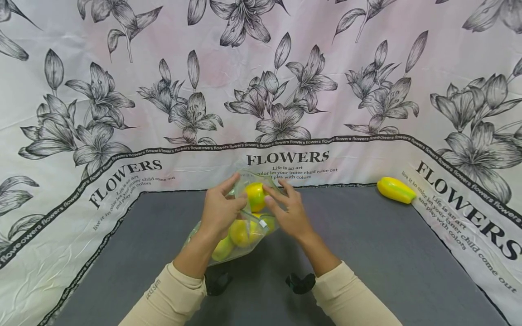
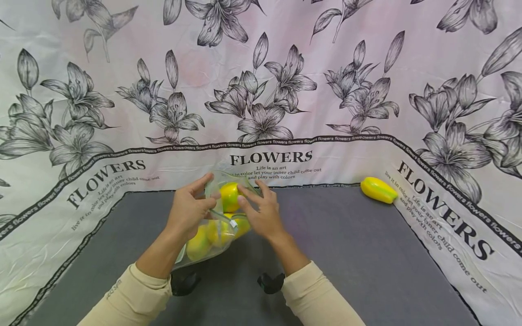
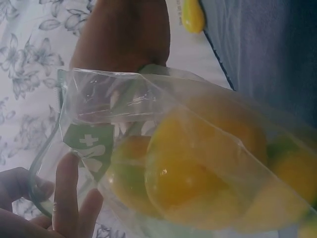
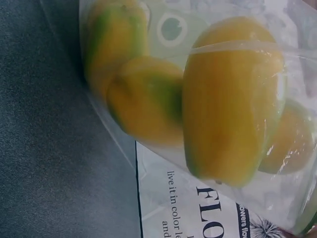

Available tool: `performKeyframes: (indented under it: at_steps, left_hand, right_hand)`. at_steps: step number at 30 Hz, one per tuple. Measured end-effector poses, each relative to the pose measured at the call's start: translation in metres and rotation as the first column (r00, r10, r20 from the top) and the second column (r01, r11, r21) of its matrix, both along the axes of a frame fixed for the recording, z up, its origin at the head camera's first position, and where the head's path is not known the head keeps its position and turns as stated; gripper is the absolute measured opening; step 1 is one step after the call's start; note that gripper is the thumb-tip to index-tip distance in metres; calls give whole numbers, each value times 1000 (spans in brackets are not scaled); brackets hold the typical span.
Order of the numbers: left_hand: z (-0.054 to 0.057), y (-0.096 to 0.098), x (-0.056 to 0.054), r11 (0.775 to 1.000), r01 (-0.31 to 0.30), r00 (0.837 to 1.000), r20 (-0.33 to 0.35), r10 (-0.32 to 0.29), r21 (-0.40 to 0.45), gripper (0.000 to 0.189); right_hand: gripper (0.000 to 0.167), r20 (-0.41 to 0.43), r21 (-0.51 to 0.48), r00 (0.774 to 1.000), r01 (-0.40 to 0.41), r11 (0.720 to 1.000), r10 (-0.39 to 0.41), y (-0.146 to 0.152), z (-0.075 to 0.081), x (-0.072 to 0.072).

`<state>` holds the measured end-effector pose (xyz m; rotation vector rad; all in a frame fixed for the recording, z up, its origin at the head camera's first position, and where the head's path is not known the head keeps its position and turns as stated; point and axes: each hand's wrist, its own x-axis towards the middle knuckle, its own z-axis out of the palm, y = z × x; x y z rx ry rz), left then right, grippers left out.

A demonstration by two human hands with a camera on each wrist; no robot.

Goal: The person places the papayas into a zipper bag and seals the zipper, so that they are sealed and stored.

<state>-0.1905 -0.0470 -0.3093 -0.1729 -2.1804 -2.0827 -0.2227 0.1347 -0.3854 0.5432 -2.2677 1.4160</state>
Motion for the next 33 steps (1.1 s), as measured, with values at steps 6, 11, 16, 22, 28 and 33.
performKeyframes:
  at_steps: [6, 11, 16, 22, 28, 33]
  left_hand:
    - [0, -2, -2, 1000, -8, 1000, 13, 7, 20, 66]
    - [1, -3, -2, 1000, -11, 1000, 14, 10, 18, 67]
    - [2, -3, -2, 1000, -16, 1000, 13, 16, 7, 66]
    - [1, -3, -3, 1000, -19, 1000, 16, 19, 9, 66]
    - [0, -2, -3, 1000, -19, 1000, 13, 19, 8, 66]
    - [0, -2, -4, 1000, -21, 1000, 16, 21, 7, 65]
  right_hand:
    - [38, -99, -115, 995, 16, 993, -28, 11, 0, -1]
    - [41, -80, -175, 992, 78, 982, -93, 27, -2, -2]
    - [45, -54, -191, 989, 123, 974, -135, 46, -3, -3]
    - [46, -69, -185, 984, 149, 971, -164, 66, -3, -4]
    - [48, -72, -192, 980, 169, 967, -186, 78, 1, -1]
    - [48, -54, -189, 976, 195, 962, -209, 79, 21, 16]
